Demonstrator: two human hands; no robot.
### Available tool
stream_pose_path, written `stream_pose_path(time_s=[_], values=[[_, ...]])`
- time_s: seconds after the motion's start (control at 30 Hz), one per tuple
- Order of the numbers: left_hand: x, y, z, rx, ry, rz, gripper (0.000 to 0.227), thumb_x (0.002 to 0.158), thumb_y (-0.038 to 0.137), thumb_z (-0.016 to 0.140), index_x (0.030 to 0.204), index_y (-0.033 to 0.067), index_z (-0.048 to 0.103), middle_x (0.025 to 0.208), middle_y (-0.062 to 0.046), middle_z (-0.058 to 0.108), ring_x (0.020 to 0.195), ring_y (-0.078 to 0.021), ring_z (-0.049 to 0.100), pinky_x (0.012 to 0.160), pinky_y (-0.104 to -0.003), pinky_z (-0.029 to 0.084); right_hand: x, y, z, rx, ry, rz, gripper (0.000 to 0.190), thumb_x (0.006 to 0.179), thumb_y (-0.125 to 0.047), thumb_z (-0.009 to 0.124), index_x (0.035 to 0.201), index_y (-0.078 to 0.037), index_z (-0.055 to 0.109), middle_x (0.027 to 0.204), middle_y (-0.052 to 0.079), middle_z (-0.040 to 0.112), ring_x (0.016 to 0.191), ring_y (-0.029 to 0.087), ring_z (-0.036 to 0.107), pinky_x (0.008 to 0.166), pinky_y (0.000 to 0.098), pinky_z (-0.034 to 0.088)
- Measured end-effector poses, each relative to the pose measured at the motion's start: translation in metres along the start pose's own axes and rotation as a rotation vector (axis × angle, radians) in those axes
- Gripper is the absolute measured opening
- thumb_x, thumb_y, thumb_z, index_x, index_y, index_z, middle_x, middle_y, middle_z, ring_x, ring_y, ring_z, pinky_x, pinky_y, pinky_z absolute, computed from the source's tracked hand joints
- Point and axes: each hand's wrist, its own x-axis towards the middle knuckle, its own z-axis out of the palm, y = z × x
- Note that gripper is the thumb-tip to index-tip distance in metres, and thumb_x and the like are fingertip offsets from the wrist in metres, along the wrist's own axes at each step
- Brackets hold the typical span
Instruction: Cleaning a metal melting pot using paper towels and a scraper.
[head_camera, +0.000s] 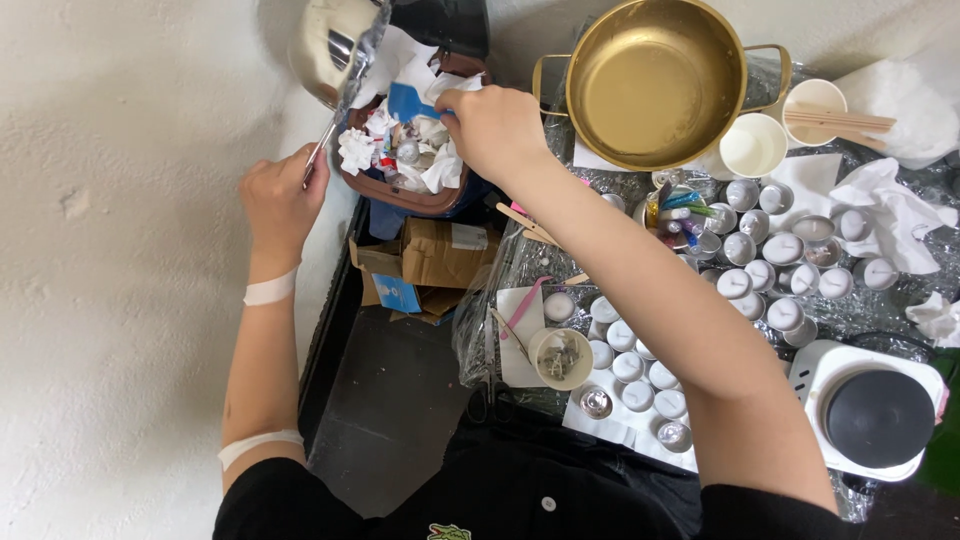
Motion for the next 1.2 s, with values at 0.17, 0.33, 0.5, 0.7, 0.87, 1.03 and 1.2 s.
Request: stream_pose_path(time_s=[0.17, 0.33, 0.5, 0.7, 0.87, 1.03, 1.2], values=[[-0.002, 0.001, 0.001, -0.049, 0.023, -0.04, 0.008, 0.098, 0.01, 0.082, 0.103, 0.0091, 0.076, 0.073, -0.005, 0.068, 0.058, -0.0228, 0.059, 0.06, -0.034, 0.044, -0.005, 0.008, 0.014, -0.04, -0.032, -0.005, 0.018, 0.095, -0.031, 0.068, 0.107, -0.021, 0.076, 0.078, 0.012, 0.074, 0.074, 0.032, 0.072, 0.062, 0.0464, 0.055], [-0.007, 0.003, 0.011, -0.137, 0.061, -0.177, 0.008, 0.096, 0.01, 0.083, 0.103, 0.01, 0.079, 0.07, -0.006, 0.068, 0.057, -0.0222, 0.062, 0.057, -0.034, 0.046, -0.011, 0.014, 0.02, -0.005, -0.012, 0.007, 0.017, 0.096, -0.033, 0.067, 0.106, -0.023, 0.076, 0.08, 0.01, 0.074, 0.077, 0.031, 0.073, 0.065, 0.0462, 0.055], [-0.015, -0.002, 0.03, -0.582, 0.056, -0.531, 0.006, 0.103, 0.005, 0.076, 0.105, -0.0006, 0.076, 0.069, -0.002, 0.066, 0.061, -0.0027, 0.058, 0.055, -0.021, 0.042, -0.013, 0.026, 0.025, 0.385, -0.021, 0.342, 0.021, 0.094, -0.036, 0.065, 0.112, -0.034, 0.076, 0.089, 0.007, 0.076, 0.085, 0.028, 0.073, 0.07, 0.0427, 0.056], [-0.026, -0.013, 0.04, -0.669, 0.072, -0.605, 0.009, 0.103, 0.005, 0.074, 0.105, -0.0037, 0.075, 0.071, 0.003, 0.065, 0.061, 0.0006, 0.055, 0.055, -0.018, 0.04, -0.02, 0.01, 0.007, 0.362, 0.005, 0.299, 0.022, 0.096, -0.037, 0.065, 0.116, -0.034, 0.073, 0.085, 0.011, 0.075, 0.084, 0.031, 0.073, 0.072, 0.0441, 0.056], [-0.023, -0.004, 0.03, -0.686, 0.094, -0.576, 0.008, 0.104, 0.004, 0.074, 0.105, -0.0042, 0.075, 0.071, 0.003, 0.063, 0.062, 0.0004, 0.052, 0.056, -0.018, 0.038, -0.016, -0.003, 0.013, 0.343, 0.02, 0.277, 0.021, 0.096, -0.038, 0.065, 0.116, -0.036, 0.073, 0.082, 0.01, 0.074, 0.081, 0.032, 0.072, 0.068, 0.045, 0.056], [-0.023, -0.005, 0.025, -0.625, 0.093, -0.554, 0.007, 0.103, 0.003, 0.075, 0.103, -0.0044, 0.075, 0.069, 0.003, 0.063, 0.06, 0.0009, 0.051, 0.055, -0.018, 0.038, -0.016, 0.0, 0.02, 0.343, 0.017, 0.292, 0.023, 0.096, -0.038, 0.065, 0.117, -0.035, 0.073, 0.082, 0.01, 0.075, 0.08, 0.033, 0.072, 0.067, 0.0456, 0.055], [-0.024, -0.005, 0.026, -0.654, 0.102, -0.552, 0.007, 0.103, 0.003, 0.075, 0.103, -0.0044, 0.075, 0.069, 0.003, 0.062, 0.061, 0.0011, 0.051, 0.055, -0.018, 0.037, -0.018, 0.006, 0.02, 0.367, -0.024, 0.388, 0.022, 0.095, -0.038, 0.064, 0.115, -0.034, 0.074, 0.081, 0.01, 0.075, 0.082, 0.031, 0.073, 0.071, 0.0457, 0.056]])
